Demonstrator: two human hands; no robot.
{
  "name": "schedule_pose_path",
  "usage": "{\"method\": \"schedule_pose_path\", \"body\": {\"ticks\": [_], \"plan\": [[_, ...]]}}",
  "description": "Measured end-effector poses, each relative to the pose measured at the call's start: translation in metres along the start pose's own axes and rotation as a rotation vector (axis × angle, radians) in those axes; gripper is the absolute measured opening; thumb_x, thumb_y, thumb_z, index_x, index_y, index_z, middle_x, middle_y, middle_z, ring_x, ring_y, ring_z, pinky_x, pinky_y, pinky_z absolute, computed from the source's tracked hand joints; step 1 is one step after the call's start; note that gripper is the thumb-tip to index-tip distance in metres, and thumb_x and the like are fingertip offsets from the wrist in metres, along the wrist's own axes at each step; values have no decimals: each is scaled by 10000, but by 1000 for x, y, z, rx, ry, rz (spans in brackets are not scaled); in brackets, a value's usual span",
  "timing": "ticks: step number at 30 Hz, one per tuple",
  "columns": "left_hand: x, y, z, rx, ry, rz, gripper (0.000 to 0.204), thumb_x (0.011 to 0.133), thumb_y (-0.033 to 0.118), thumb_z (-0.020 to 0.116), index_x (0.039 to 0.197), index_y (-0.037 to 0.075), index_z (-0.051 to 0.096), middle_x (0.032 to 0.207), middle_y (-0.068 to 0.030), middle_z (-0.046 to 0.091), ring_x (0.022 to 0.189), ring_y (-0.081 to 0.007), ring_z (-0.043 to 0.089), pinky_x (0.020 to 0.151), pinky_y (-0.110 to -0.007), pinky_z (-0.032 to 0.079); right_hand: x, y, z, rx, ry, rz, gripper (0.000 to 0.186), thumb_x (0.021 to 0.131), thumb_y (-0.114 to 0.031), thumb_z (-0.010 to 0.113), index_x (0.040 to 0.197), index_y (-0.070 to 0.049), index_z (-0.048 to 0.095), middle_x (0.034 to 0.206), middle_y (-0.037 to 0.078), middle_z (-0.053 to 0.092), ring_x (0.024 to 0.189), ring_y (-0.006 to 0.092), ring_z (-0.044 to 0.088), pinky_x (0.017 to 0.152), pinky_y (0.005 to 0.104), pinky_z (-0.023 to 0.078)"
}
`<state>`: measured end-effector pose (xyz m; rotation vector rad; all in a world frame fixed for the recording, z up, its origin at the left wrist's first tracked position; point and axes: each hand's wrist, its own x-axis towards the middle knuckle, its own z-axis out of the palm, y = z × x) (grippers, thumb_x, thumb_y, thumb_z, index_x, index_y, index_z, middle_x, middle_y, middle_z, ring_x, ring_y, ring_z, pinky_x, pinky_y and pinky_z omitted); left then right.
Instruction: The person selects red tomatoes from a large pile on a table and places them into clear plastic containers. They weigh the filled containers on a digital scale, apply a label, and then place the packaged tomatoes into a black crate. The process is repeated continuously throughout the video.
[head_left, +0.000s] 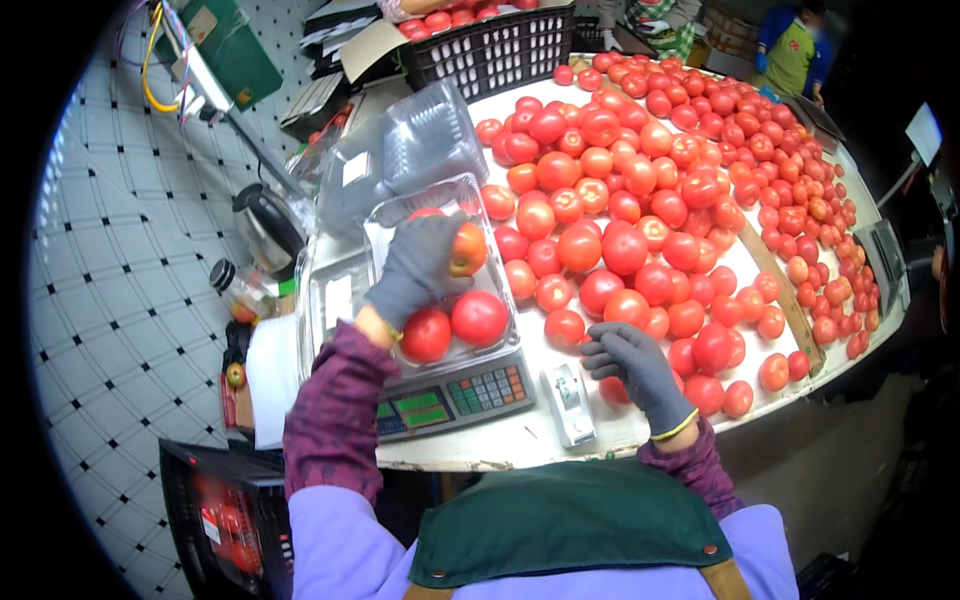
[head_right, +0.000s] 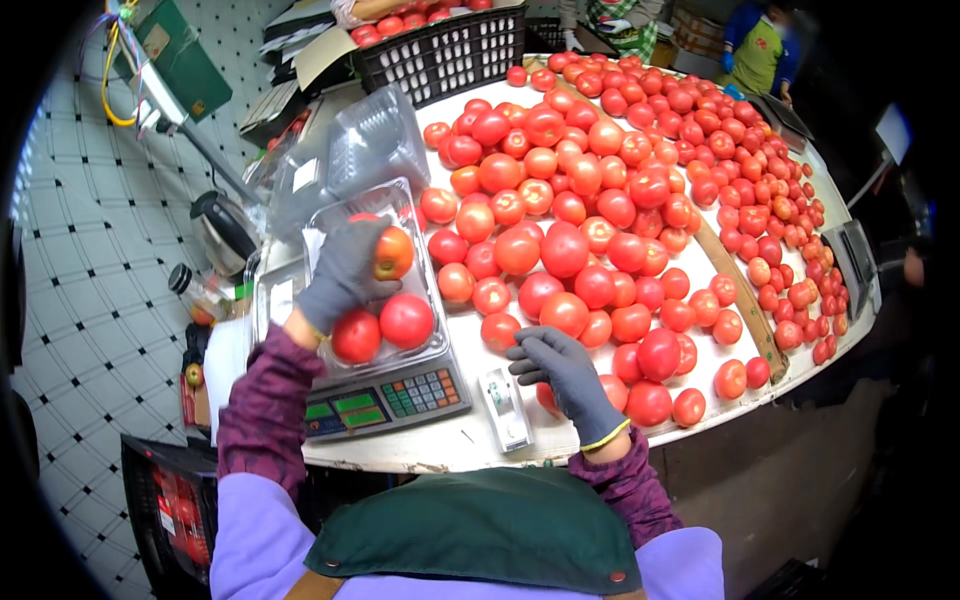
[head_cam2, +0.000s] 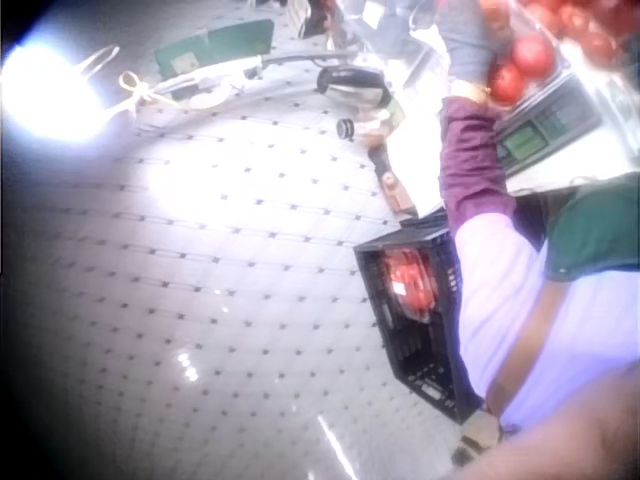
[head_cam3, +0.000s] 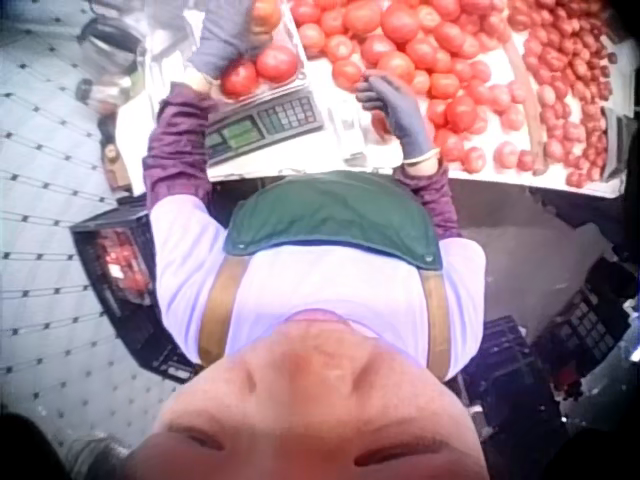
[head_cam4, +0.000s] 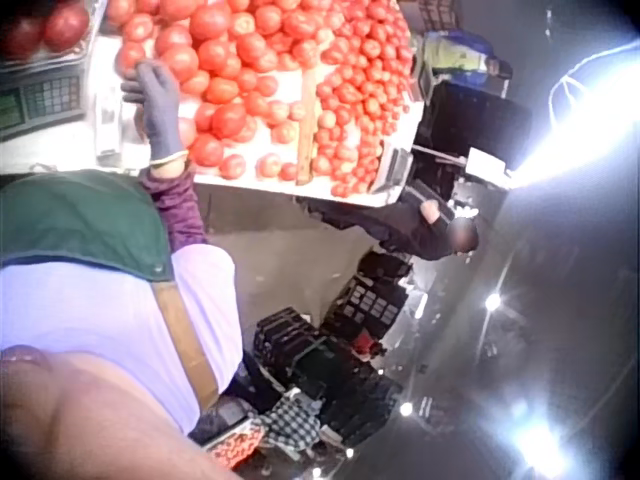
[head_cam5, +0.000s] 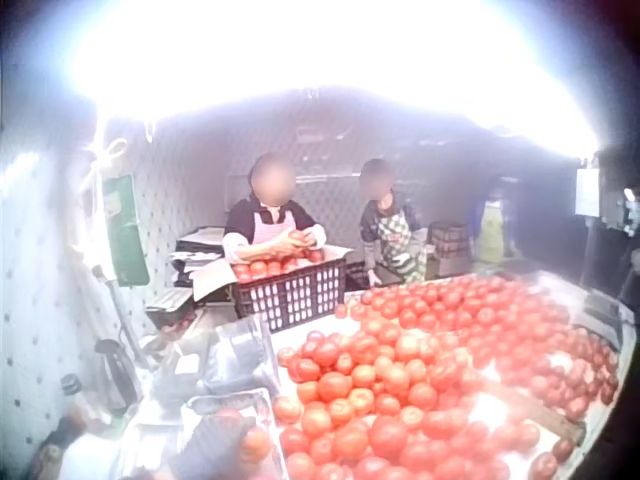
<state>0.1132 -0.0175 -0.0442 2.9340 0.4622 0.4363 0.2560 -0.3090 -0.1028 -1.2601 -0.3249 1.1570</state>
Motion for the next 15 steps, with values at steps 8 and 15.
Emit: {"method": "schedule_pose_path", "body": {"ticks": [8, 15], "plan": [[-37, 124, -1, -943, -167, 15, 914, 615, 281, 869, 1348, 15, 393, 1215, -199, 522, 1055, -304, 595, 881, -370, 487, -7, -8, 36, 251, -237, -289, 601, 937, -267, 535, 1439, -53, 284, 1355, 142, 427, 1157, 249, 533, 887, 381, 513], [-53, 177, 44, -1354, -190, -206, 932, 636, 58, 846, 1404, -20, 326, 1280, -155, 506, 1131, -219, 553, 923, -327, 495, -33, 5, -9, 528, -175, -177, 566, 986, -412, 407, 1431, -79, 303, 1383, 104, 428, 1207, 258, 510, 937, 384, 496]]}}
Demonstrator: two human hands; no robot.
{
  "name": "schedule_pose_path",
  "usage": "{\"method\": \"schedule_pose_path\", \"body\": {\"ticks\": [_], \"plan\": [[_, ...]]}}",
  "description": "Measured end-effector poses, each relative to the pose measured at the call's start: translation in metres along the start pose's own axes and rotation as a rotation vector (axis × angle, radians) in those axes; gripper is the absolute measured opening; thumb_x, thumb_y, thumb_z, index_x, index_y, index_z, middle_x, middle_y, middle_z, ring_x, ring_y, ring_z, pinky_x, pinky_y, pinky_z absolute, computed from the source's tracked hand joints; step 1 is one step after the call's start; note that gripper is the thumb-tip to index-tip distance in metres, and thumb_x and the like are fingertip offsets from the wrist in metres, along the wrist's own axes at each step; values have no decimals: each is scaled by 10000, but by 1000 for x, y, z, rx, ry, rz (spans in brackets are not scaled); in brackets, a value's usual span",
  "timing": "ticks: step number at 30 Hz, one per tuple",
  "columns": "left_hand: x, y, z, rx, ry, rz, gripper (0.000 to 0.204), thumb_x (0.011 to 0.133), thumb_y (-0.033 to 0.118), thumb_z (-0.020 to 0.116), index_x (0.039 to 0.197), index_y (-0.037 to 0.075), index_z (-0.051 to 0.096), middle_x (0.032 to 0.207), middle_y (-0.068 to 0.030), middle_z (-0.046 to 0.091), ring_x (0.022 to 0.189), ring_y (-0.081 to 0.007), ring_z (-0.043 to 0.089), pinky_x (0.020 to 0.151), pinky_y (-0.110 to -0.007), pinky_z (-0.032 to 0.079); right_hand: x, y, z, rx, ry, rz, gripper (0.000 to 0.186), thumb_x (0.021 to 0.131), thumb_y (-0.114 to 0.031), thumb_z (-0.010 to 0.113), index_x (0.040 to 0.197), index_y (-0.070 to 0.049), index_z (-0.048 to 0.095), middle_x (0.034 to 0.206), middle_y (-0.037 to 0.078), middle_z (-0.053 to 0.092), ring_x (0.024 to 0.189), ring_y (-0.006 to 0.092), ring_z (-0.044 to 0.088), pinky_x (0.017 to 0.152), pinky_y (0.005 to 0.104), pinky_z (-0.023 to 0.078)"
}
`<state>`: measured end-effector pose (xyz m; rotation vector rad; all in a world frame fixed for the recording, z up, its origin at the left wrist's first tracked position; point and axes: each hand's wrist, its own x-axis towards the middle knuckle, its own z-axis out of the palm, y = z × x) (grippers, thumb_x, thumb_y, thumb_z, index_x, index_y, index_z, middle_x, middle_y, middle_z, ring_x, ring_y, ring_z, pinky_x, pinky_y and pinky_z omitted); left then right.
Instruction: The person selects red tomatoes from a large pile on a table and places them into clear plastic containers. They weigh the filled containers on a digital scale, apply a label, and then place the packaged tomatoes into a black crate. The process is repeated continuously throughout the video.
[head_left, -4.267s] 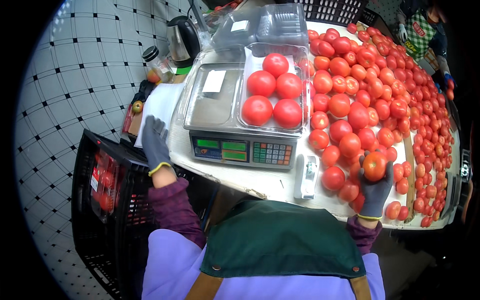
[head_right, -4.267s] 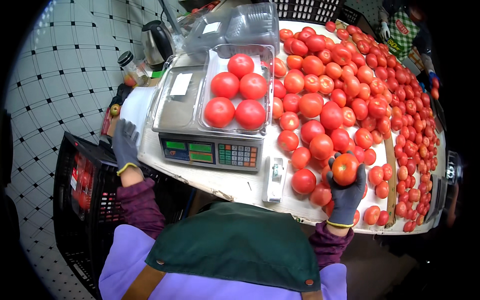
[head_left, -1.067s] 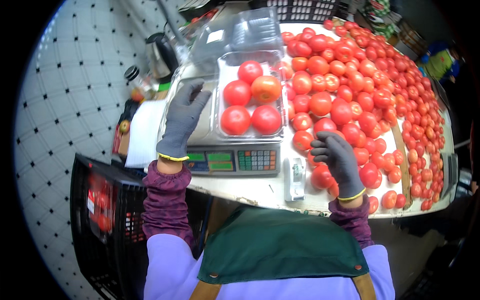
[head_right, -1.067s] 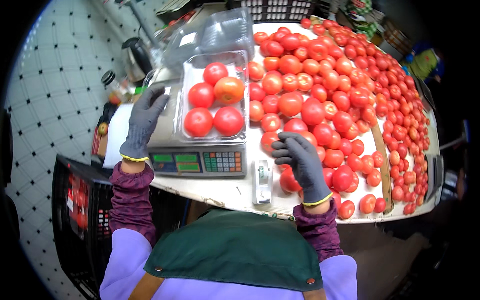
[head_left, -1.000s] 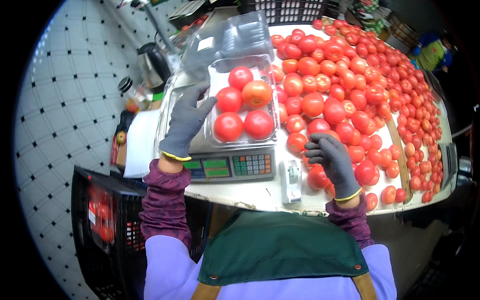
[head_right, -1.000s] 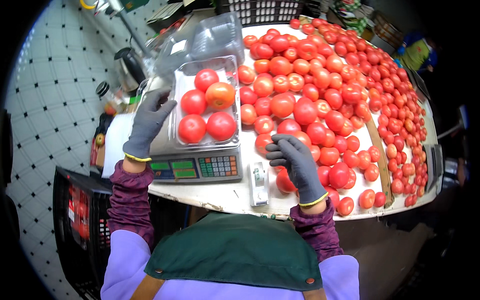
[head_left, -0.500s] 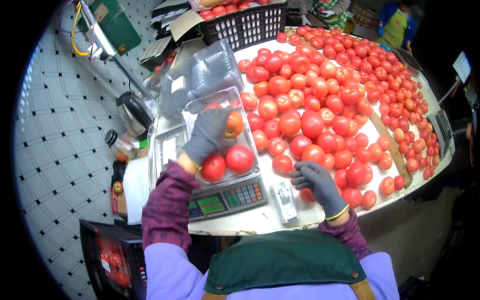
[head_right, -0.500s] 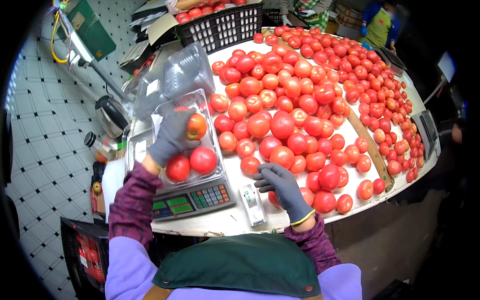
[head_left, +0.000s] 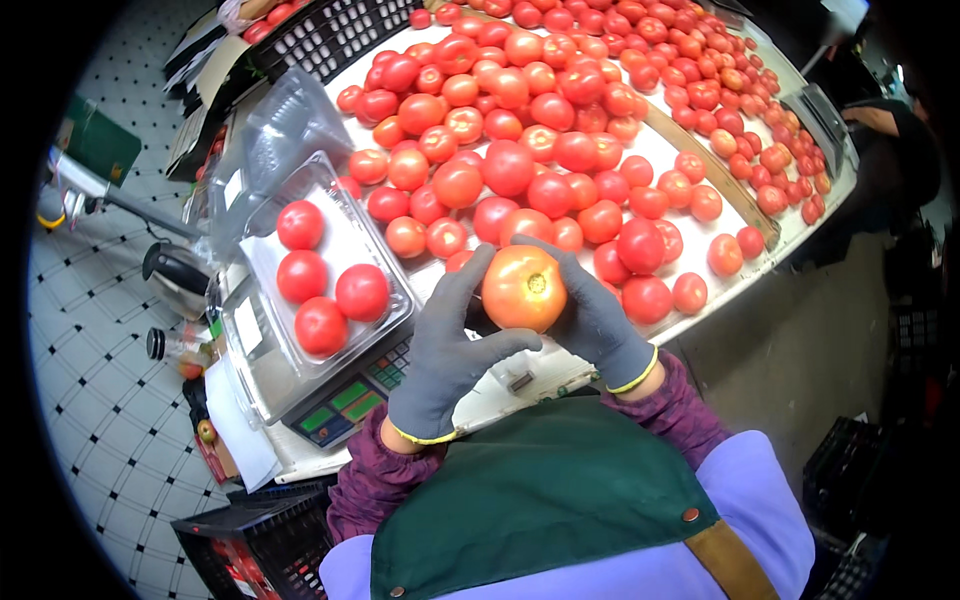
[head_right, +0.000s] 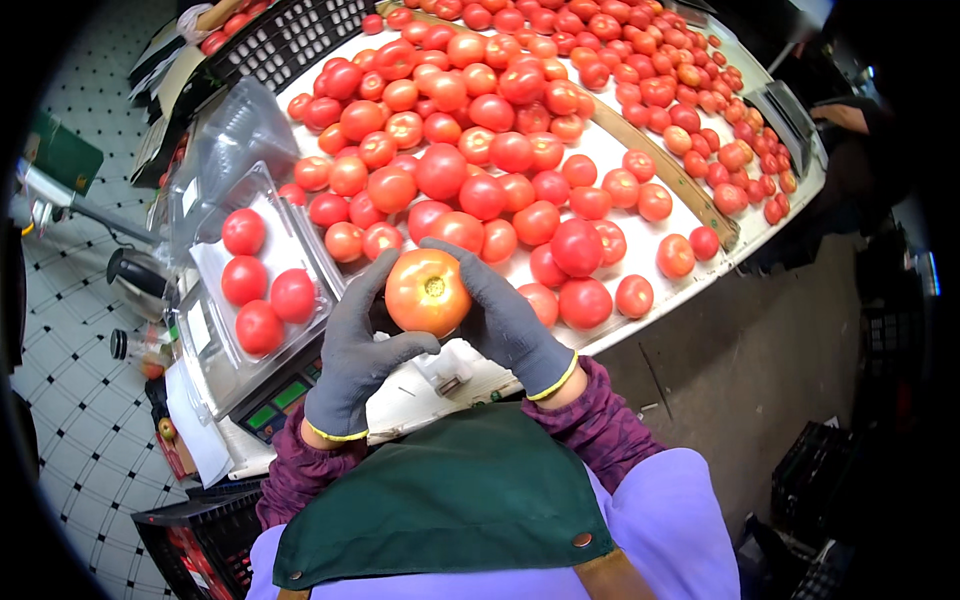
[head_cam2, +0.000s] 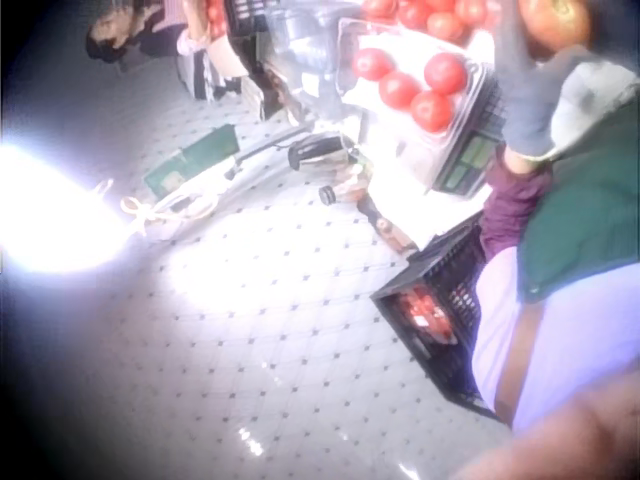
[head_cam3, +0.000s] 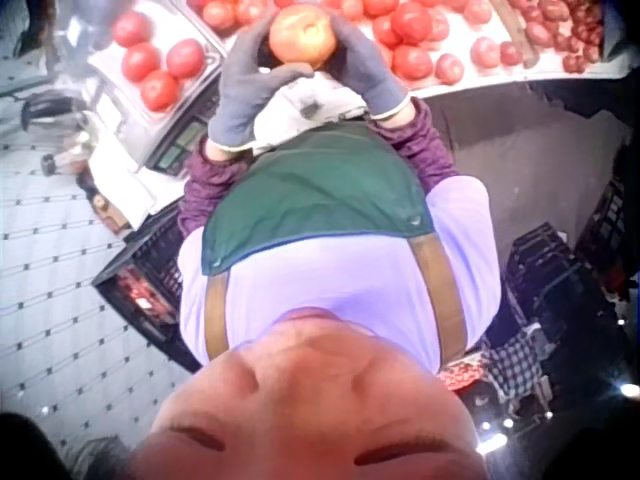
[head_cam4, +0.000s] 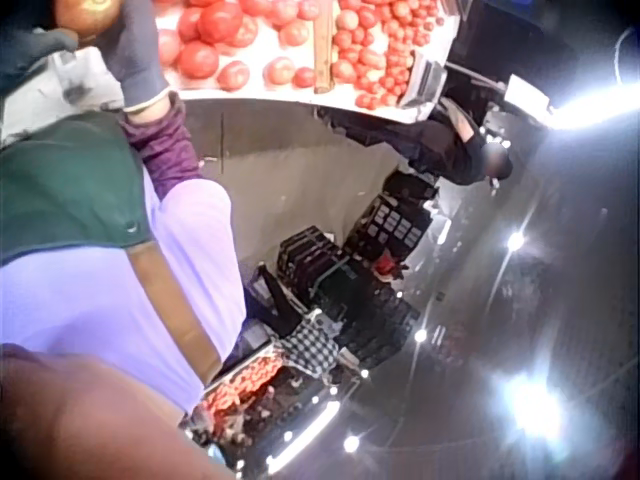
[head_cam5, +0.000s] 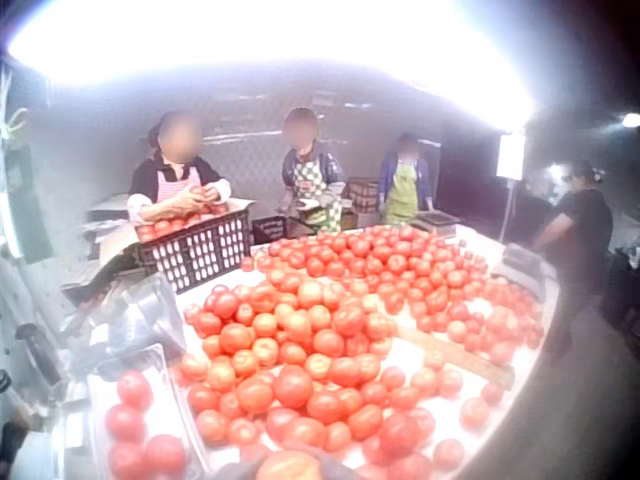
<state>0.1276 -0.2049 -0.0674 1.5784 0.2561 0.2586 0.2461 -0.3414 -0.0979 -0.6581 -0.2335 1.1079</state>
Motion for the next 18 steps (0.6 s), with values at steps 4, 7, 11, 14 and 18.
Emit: {"method": "schedule_pose_path", "body": {"ticks": [4, 7, 11, 14, 18], "plan": [[5, -1, 15, 5, -23, -37, 908, 648, 24, 827, 1405, -20, 327, 1296, -163, 500, 1110, -223, 569, 892, -332, 511, -16, -6, -9, 9, 47, -27, 552, 990, -405, 402, 1428, -83, 305, 1375, 100, 433, 1209, 253, 507, 926, 386, 501], [10, -7, 26, -8, -38, -55, 868, 681, 10, 798, 1409, -16, 327, 1286, -158, 512, 1101, -213, 572, 887, -328, 510, -24, -11, -15, -18, 85, -40, 545, 993, -406, 392, 1424, -84, 307, 1370, 103, 435, 1207, 254, 507, 918, 391, 507], [18, -23, 42, -173, -3, -94, 712, 738, 66, 767, 1363, -2, 432, 1124, -107, 536, 952, -157, 593, 798, -272, 496, -37, -22, -29, -104, 109, -7, 574, 936, -385, 526, 1381, -69, 347, 1294, 104, 478, 1097, 220, 570, 736, 359, 571], [20, -36, 48, 0, -14, -56, 468, 830, 9, 654, 1276, -17, 514, 1077, -109, 601, 895, -140, 597, 770, -269, 501, -48, -42, -40, -120, 230, 36, 552, 885, -376, 596, 1317, -77, 425, 1188, 95, 549, 1005, 203, 606, 662, 330, 573], [22, -42, 59, -34, 110, -110, 330, 883, 35, 605, 1207, -12, 567, 1027, -95, 629, 824, -129, 606, 723, -257, 504, -64, -112, -117, -130, 387, 75, 545, 864, -430, 599, 1274, -91, 482, 1072, 91, 618, 920, 203, 622, 678, 344, 550]]}}
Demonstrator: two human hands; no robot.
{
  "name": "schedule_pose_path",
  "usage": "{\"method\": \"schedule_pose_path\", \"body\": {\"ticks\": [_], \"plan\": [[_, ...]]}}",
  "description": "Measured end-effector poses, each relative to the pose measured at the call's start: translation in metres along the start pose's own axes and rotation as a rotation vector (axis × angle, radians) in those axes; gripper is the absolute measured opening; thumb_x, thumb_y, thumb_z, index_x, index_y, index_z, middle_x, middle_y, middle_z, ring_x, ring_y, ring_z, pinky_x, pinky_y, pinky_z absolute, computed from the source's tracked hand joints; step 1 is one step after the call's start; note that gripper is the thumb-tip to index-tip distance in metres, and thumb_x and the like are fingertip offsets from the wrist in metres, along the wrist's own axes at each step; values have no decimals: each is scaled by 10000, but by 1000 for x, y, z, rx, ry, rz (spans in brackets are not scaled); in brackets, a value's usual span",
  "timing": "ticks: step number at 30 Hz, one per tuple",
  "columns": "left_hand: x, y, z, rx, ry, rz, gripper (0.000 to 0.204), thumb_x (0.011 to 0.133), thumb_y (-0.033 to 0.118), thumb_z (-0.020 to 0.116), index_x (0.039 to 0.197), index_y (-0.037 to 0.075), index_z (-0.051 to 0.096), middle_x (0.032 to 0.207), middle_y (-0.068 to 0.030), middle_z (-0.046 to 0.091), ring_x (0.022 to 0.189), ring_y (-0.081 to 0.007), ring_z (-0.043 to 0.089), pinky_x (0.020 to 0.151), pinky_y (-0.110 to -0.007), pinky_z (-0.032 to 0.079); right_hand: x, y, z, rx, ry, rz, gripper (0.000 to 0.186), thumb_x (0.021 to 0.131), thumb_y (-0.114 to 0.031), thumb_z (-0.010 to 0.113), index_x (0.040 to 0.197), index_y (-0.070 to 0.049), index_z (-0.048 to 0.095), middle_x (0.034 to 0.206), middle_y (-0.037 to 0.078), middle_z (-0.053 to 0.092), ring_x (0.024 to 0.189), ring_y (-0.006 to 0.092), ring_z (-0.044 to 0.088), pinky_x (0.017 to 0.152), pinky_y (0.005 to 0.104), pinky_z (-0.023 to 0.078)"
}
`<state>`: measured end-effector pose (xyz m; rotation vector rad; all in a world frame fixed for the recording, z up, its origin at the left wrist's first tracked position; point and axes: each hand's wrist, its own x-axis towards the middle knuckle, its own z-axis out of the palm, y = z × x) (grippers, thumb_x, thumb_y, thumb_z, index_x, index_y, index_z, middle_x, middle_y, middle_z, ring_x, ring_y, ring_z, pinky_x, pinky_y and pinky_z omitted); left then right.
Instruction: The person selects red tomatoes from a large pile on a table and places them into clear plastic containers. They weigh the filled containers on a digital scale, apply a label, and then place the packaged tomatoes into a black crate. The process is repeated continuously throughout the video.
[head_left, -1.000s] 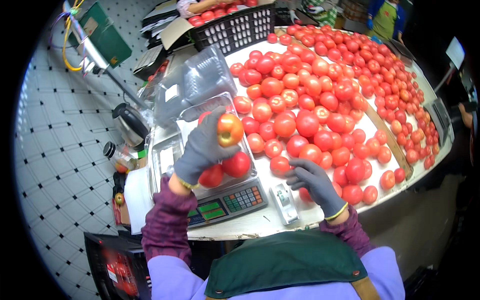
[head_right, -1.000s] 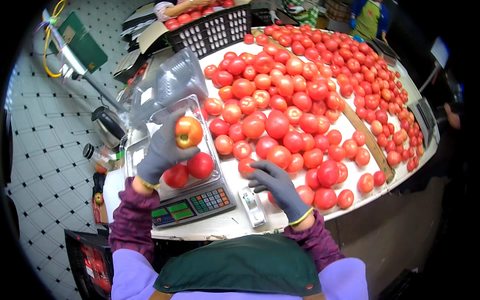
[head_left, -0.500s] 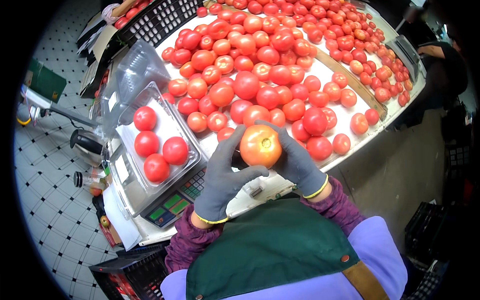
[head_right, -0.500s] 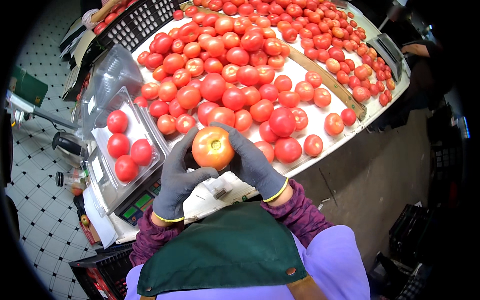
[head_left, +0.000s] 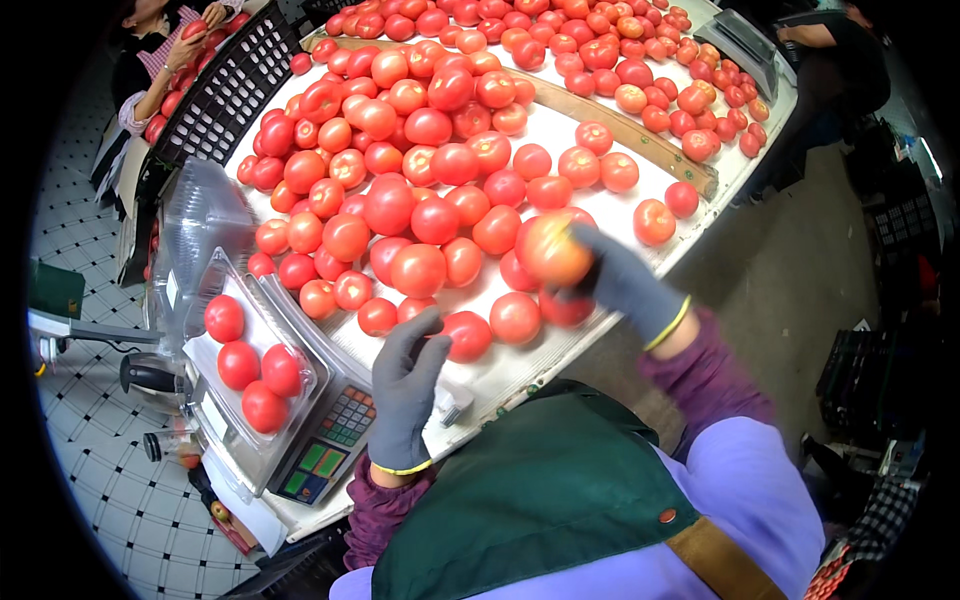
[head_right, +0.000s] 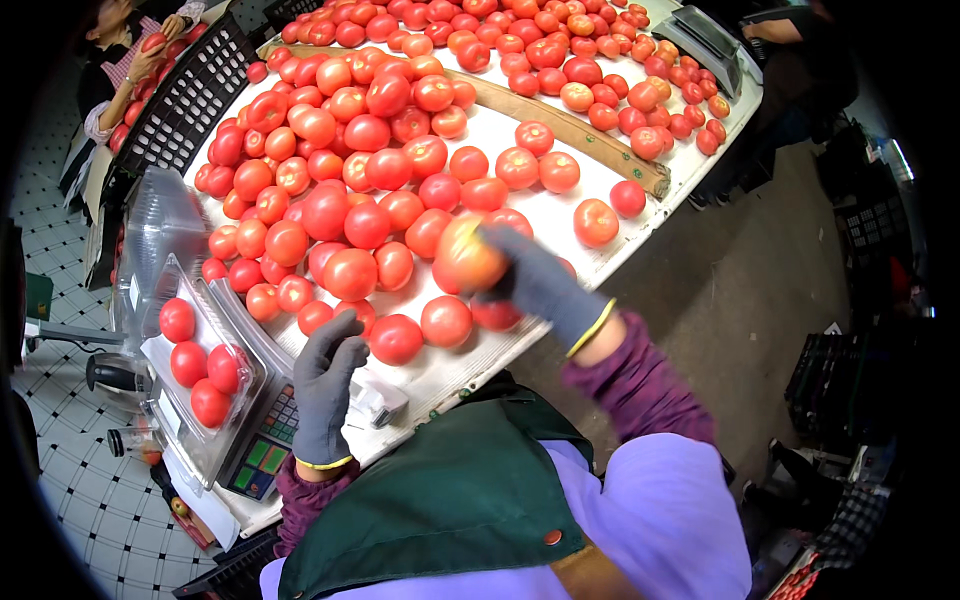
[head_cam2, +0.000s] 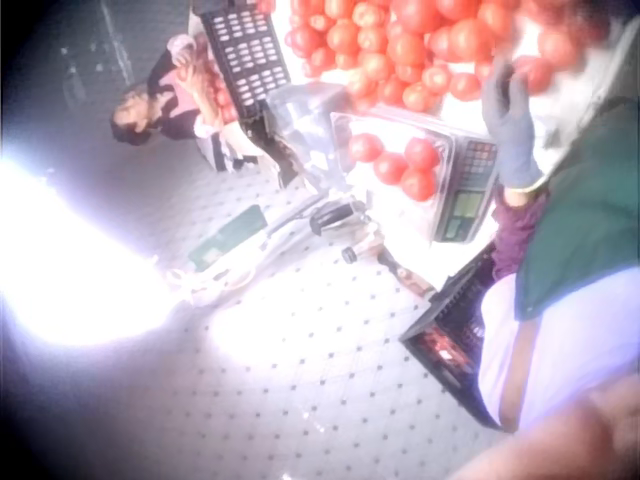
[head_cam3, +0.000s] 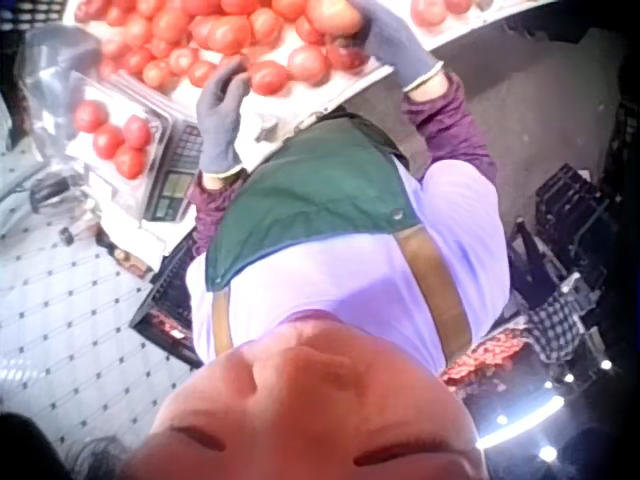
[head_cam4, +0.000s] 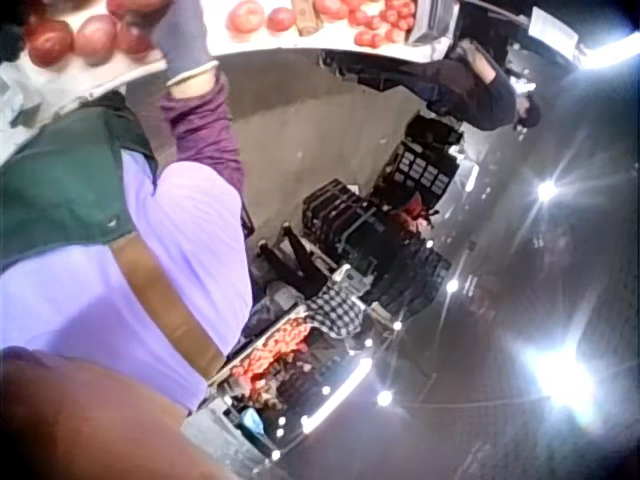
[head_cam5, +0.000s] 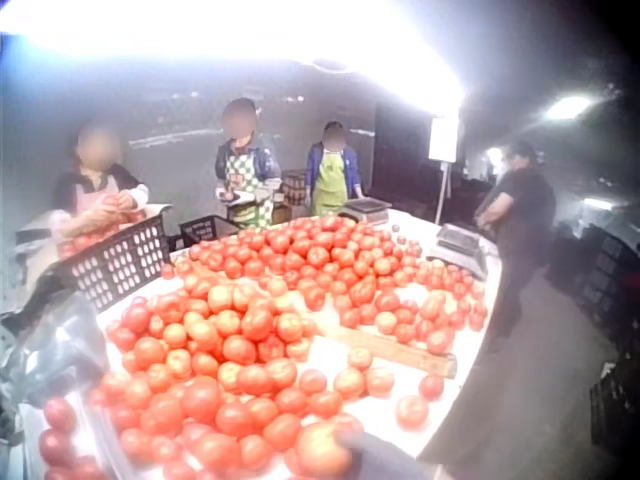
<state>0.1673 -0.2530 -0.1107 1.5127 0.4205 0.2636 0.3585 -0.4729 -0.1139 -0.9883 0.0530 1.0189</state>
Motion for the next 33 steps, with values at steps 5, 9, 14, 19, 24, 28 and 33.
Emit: {"method": "schedule_pose_path", "body": {"ticks": [5, 9, 14, 19, 24, 28, 33], "plan": [[-3, -8, 6, -7, 136, -106, 307, 896, 68, 596, 1193, -8, 576, 1006, -92, 632, 799, -126, 609, 698, -257, 508, 12, -138, -60, 432, -90, -587, 390, 935, -303, 528, 1190, -8, 526, 1082, 135, 613, 964, 211, 618, 835, 329, 521], [-11, -9, 16, -70, 280, -224, 319, 864, 42, 608, 1169, -43, 573, 976, -89, 611, 799, -133, 574, 707, -255, 478, 26, -114, -11, -474, 40, -452, 467, 908, -340, 569, 1240, -18, 511, 1076, 130, 622, 975, 210, 625, 857, 330, 500], [-14, -30, 22, 197, 340, -91, 344, 832, 68, 673, 1153, -16, 586, 996, -85, 603, 843, -138, 573, 727, -260, 475, 39, -6, -21, -1681, -18, -662, 648, 731, -306, 746, 1294, -112, 491, 1238, 135, 526, 1117, 288, 529, 909, 404, 464], [4, -27, 48, 1090, 69, 41, 568, 712, 195, 754, 1227, 76, 547, 1191, -169, 535, 1082, -325, 528, 910, -411, 446, 46, -7, -32, -1099, -31, -691, 558, 751, -224, 713, 1254, -96, 507, 1200, 164, 537, 1086, 284, 542, 900, 406, 471], [20, -37, 69, 1364, -106, 106, 572, 709, 215, 749, 1218, 63, 539, 1250, -201, 505, 1127, -378, 490, 929, -455, 424, 21, -71, -93, -238, 118, -263, 462, 840, -187, 633, 1258, -55, 487, 1147, 102, 557, 1030, 161, 560, 823, 333, 512], [39, -15, 81, 1016, -75, 172, 489, 740, 180, 724, 1183, 47, 566, 1152, -181, 577, 1025, -342, 562, 888, -421, 450, 36, -28, -75, -809, 203, -340, 688, 800, -348, 696, 1353, -47, 420, 1219, 119, 524, 1070, 217, 552, 871, 353, 491], [67, -14, 95, 1144, -113, 199, 453, 757, 141, 678, 1182, 39, 560, 1197, -174, 555, 1043, -354, 546, 865, -423, 454, 37, -19, -59, -946, 145, -287, 692, 791, -340, 698, 1357, -55, 419, 1266, 182, 508, 1091, 262, 569, 893, 346, 479]]}}
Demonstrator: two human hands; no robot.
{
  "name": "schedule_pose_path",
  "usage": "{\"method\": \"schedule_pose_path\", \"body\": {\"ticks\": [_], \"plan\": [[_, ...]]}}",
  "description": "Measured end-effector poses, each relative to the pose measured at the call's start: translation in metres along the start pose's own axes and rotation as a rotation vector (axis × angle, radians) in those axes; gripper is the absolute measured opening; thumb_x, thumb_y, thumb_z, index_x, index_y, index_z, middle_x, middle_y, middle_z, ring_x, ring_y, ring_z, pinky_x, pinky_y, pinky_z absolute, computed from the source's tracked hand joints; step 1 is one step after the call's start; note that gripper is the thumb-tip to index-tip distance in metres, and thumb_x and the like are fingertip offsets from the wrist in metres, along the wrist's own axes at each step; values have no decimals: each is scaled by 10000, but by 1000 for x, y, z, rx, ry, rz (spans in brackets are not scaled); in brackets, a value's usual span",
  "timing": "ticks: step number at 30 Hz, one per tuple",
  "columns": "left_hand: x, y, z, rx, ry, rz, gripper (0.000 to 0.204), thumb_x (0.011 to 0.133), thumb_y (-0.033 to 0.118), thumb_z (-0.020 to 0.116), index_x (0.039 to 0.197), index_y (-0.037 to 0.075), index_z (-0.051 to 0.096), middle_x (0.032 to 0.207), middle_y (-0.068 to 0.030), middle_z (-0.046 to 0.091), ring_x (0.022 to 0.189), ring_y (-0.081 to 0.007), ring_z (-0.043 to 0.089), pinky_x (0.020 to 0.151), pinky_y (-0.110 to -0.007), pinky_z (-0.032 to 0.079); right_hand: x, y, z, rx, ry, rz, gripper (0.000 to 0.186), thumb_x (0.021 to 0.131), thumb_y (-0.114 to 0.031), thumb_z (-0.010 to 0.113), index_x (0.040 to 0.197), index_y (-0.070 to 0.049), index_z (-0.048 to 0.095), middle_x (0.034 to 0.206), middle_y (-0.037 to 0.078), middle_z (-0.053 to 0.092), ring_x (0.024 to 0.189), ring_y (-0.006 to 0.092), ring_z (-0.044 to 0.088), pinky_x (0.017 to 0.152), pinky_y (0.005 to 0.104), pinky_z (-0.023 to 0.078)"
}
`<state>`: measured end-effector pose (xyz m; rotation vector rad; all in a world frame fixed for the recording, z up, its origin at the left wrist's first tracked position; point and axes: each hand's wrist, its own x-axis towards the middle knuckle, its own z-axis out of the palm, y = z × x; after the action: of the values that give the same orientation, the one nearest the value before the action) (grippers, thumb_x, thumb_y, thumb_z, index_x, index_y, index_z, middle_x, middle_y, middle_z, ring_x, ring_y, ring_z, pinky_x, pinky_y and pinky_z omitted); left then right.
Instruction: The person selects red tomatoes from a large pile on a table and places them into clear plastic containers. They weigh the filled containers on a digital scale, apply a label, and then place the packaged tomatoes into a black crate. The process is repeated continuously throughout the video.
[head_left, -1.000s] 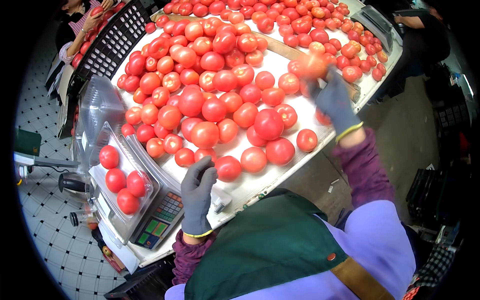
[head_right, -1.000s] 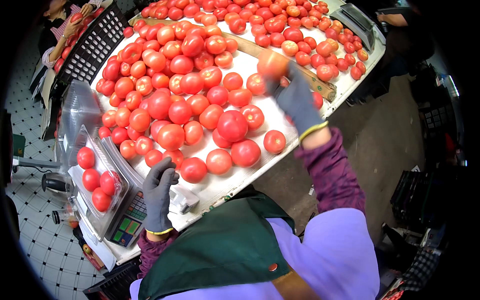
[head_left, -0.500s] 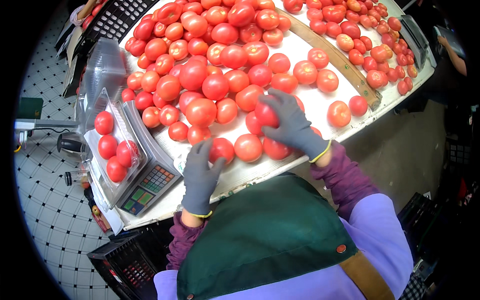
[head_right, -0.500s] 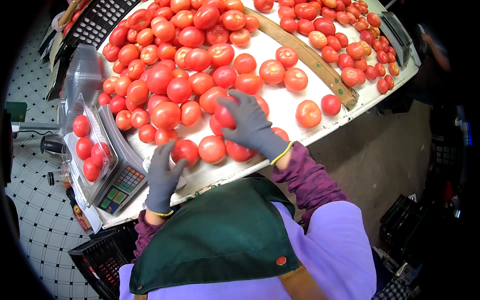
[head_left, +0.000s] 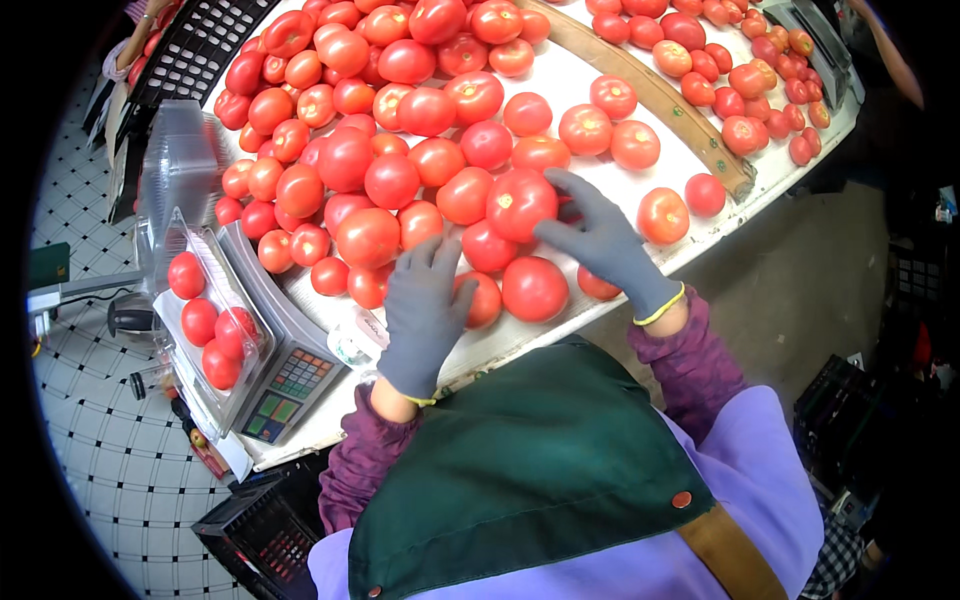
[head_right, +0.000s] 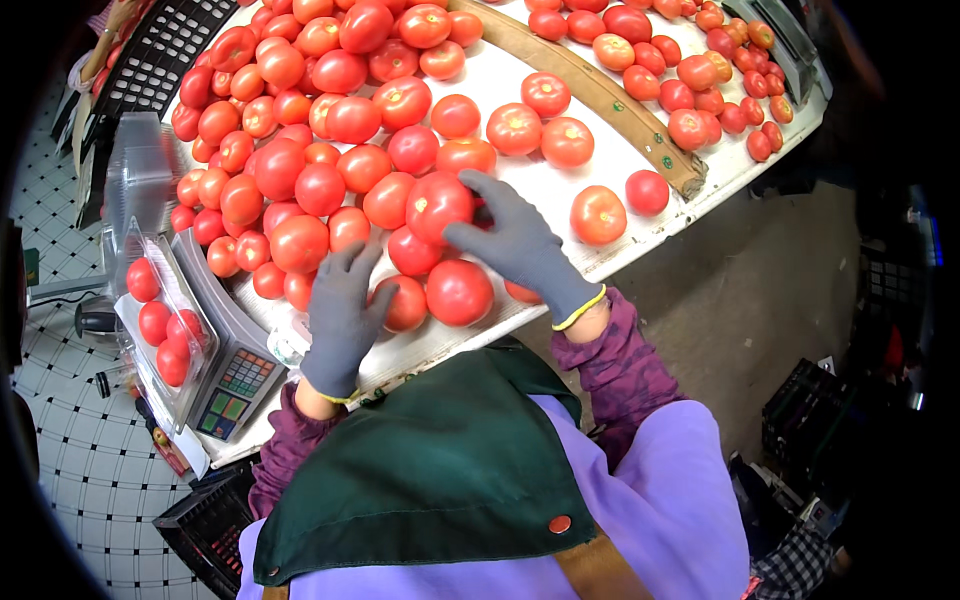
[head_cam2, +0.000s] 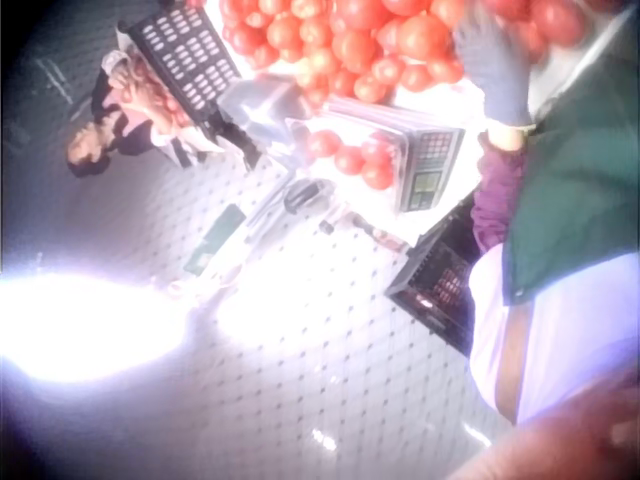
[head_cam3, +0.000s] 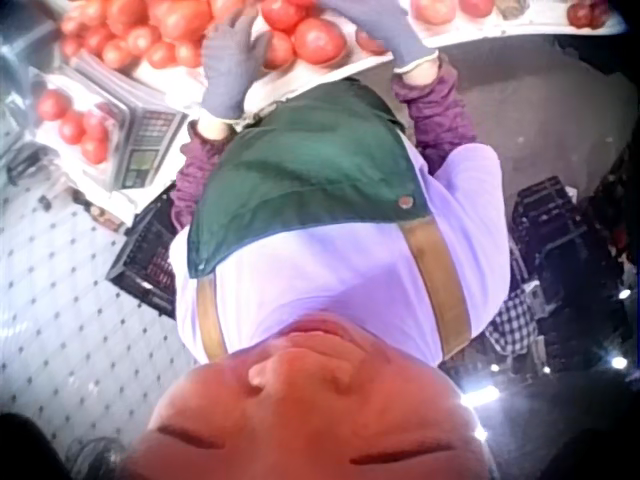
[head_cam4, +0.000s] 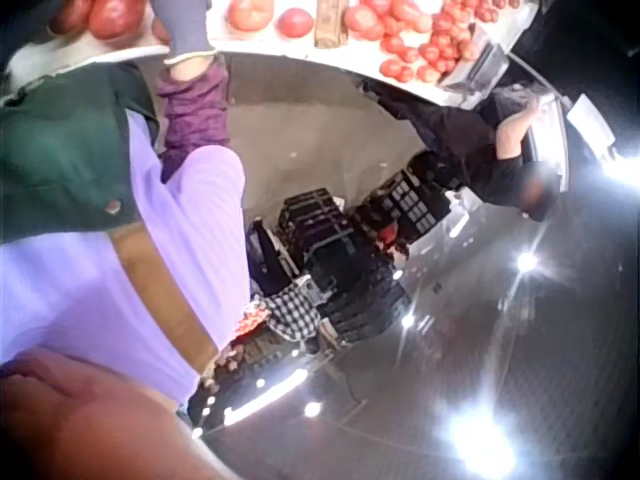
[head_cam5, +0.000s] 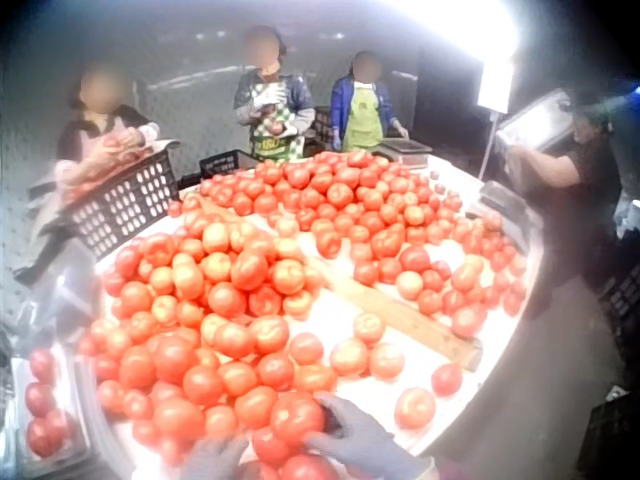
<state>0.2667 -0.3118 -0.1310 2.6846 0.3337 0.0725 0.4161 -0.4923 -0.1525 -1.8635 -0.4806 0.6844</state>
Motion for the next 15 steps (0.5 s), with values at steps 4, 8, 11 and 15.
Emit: {"method": "schedule_pose_path", "body": {"ticks": [4, 8, 11, 15], "plan": [[34, -13, 6, 258, 30, 43, 464, 736, 110, 657, 1183, 48, 549, 1222, -170, 539, 1036, -357, 534, 855, -420, 457, -6, 3, -3, -239, 63, -106, 628, 800, -324, 693, 1319, -53, 466, 1265, 157, 522, 981, 242, 614, 804, 332, 512], [34, -34, 26, 698, 10, 173, 452, 729, 94, 612, 1167, 29, 525, 1304, -139, 488, 1074, -269, 501, 744, -352, 463, -9, 34, -39, -264, 206, -35, 602, 780, -320, 713, 1274, -44, 507, 1181, 134, 557, 972, 247, 601, 771, 377, 509], [48, -42, 28, 827, 22, 235, 345, 771, 109, 557, 1107, 40, 522, 1155, -97, 525, 1012, -233, 500, 750, -336, 437, -3, 45, -18, -402, 153, -93, 753, 707, -364, 751, 1323, -71, 431, 1118, 162, 549, 1003, 316, 577, 825, 444, 479], [63, -38, 6, 688, -77, 181, 452, 690, 177, 671, 1105, 69, 528, 947, -74, 541, 880, -251, 527, 765, -349, 426, 8, 38, 3, -563, 115, -89, 858, 635, -400, 768, 1337, -82, 391, 1105, 192, 534, 1038, 361, 543, 868, 467, 454]]}}
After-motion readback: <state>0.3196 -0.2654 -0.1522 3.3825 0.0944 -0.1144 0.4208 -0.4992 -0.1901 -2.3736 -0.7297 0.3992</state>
